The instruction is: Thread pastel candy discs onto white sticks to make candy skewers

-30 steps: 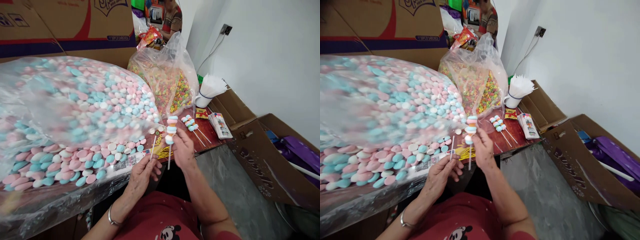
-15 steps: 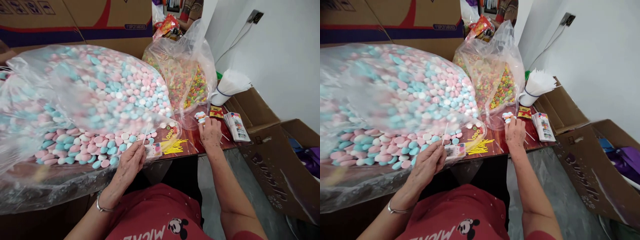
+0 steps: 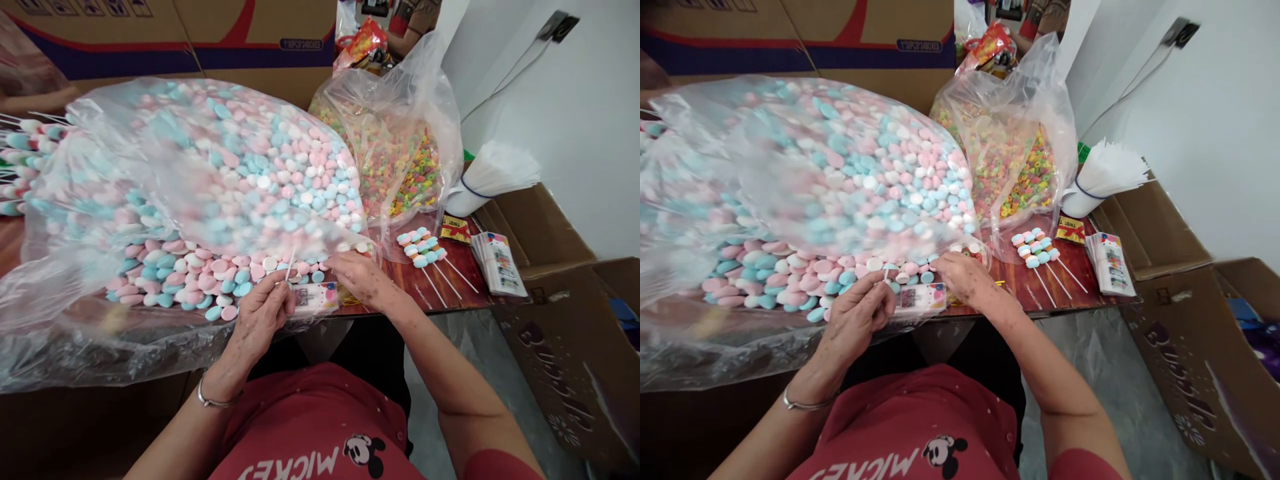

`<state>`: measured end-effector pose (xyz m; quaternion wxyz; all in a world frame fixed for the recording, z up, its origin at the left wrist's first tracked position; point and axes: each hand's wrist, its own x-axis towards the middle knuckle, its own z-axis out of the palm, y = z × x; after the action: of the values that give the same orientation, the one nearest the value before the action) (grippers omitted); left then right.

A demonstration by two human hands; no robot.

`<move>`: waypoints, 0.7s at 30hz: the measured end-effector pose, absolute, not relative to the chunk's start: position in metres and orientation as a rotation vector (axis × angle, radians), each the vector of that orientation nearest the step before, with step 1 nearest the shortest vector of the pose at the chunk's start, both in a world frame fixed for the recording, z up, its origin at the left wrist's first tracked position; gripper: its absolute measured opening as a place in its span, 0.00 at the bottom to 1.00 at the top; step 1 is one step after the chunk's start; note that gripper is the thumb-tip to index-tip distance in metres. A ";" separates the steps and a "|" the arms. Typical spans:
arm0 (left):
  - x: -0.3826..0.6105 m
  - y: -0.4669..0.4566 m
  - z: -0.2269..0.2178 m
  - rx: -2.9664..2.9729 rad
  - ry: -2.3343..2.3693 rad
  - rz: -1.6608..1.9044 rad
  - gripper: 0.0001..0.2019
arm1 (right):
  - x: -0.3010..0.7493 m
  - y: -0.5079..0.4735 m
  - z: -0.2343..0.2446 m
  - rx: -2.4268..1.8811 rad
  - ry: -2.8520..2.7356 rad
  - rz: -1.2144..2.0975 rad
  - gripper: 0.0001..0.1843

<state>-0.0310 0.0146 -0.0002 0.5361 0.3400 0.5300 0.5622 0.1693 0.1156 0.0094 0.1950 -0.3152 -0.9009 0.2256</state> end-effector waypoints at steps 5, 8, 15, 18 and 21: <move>-0.033 0.012 -0.009 0.832 1.269 1.297 0.14 | 0.152 0.129 0.008 -1.065 -2.678 0.446 0.15; -0.032 0.014 -0.014 0.874 1.254 1.286 0.09 | 0.146 0.127 0.007 -1.134 -2.729 0.369 0.15; -0.023 0.020 -0.016 0.847 1.227 1.257 0.10 | 0.146 0.127 -0.009 -1.289 -2.669 0.367 0.17; -0.018 0.022 -0.016 0.848 1.235 1.224 0.11 | 0.148 0.128 -0.011 -1.229 -2.653 0.389 0.18; -0.016 0.023 -0.019 0.914 1.251 1.192 0.12 | 0.150 0.128 -0.008 -1.181 -2.683 0.370 0.18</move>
<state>-0.0156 0.0229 -0.0191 0.5592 0.3877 0.5305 0.5055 0.1497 0.1275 -0.0080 0.0933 -0.3981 -0.9040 0.1247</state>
